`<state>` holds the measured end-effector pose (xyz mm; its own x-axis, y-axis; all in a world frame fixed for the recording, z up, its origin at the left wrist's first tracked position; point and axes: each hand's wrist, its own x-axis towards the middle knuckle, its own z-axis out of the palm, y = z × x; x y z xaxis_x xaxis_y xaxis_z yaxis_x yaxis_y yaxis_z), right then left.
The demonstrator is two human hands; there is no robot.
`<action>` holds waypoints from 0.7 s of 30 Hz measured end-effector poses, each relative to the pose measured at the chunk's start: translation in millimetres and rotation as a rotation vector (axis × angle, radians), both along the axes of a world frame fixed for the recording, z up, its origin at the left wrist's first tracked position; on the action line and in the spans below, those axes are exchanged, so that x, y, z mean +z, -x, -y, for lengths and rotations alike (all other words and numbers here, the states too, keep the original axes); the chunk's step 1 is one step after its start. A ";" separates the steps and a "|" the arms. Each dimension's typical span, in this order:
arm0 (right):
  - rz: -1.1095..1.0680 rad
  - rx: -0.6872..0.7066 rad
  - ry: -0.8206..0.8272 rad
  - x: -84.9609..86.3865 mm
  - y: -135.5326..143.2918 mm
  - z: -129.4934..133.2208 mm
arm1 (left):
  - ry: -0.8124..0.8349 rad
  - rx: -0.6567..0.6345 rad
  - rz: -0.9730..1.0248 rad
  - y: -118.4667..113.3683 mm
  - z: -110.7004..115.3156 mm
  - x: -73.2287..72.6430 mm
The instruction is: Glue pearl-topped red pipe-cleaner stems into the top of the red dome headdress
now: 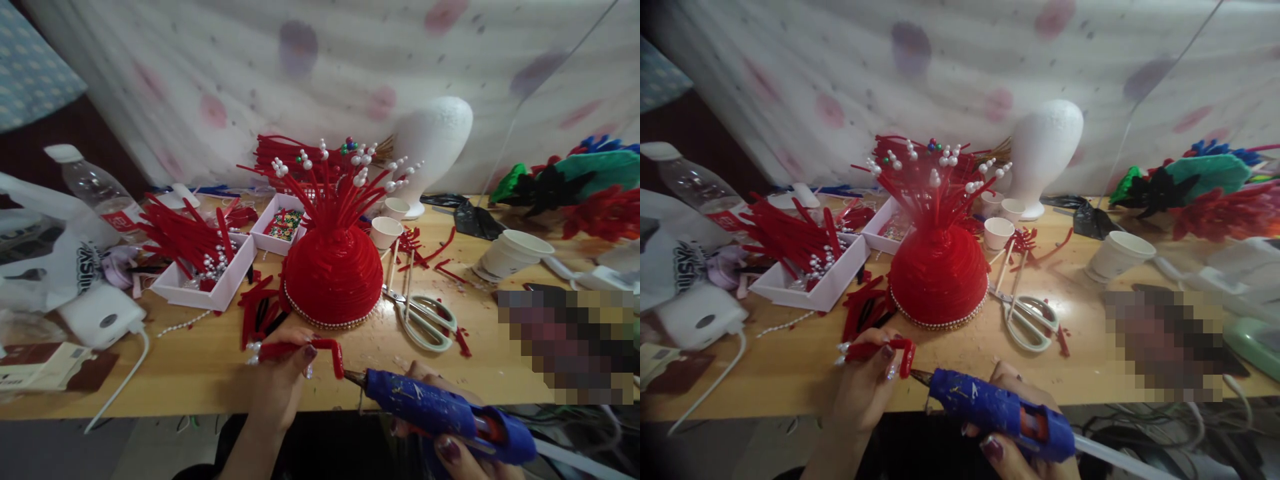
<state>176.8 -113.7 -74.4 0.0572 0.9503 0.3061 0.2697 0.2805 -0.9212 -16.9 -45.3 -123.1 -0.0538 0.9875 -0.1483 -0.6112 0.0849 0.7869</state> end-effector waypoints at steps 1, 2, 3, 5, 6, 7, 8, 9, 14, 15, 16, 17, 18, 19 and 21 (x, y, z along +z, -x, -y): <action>0.043 -0.003 0.022 -3.5 -7.2 1.4 | 0.008 0.006 0.004 0.5 -0.1 -1.0; 0.083 -0.059 0.052 -6.3 -15.0 2.5 | 0.017 0.010 0.010 1.0 -0.1 -2.2; 0.120 -0.144 0.090 -8.0 -23.7 2.9 | 0.024 0.010 0.017 1.7 -0.1 -3.6; 0.175 -0.401 0.175 -7.3 -43.2 0.5 | 0.037 -0.010 0.025 3.1 0.0 -6.5; 0.201 -0.541 0.221 -5.0 -53.9 -2.7 | 0.040 -0.022 0.028 3.8 -0.1 -7.7; 0.239 -0.660 0.273 -1.6 -65.0 -7.4 | 0.042 -0.030 0.030 4.3 -0.3 -8.5; 0.296 -0.759 0.338 2.4 -76.0 -13.3 | 0.044 -0.034 0.033 4.8 -0.6 -8.9; 0.357 -0.805 0.392 6.5 -86.3 -20.3 | 0.046 -0.035 0.037 5.0 -1.0 -8.7; 0.519 -0.768 0.381 12.1 -116.4 -61.4 | 0.061 -0.041 0.032 3.2 -2.6 -3.8; 0.556 -0.739 0.372 9.6 -118.0 -68.5 | 0.061 -0.037 0.021 2.4 -2.9 -3.1; 0.598 -0.713 0.366 6.4 -119.0 -74.5 | 0.061 -0.029 0.006 1.6 -3.3 -2.9; 0.634 -0.695 0.368 2.9 -119.7 -78.8 | 0.063 -0.015 -0.011 0.8 -3.7 -3.3; 0.659 -0.683 0.371 -0.8 -120.6 -80.9 | 0.064 0.005 -0.030 0.0 -4.3 -4.1; 0.678 -0.680 0.378 -4.4 -122.0 -80.4 | 0.065 0.028 -0.053 -0.6 -4.9 -5.4; 0.713 -0.712 0.392 -11.4 -126.5 -70.4 | 0.056 0.073 -0.111 -1.6 -5.7 -8.6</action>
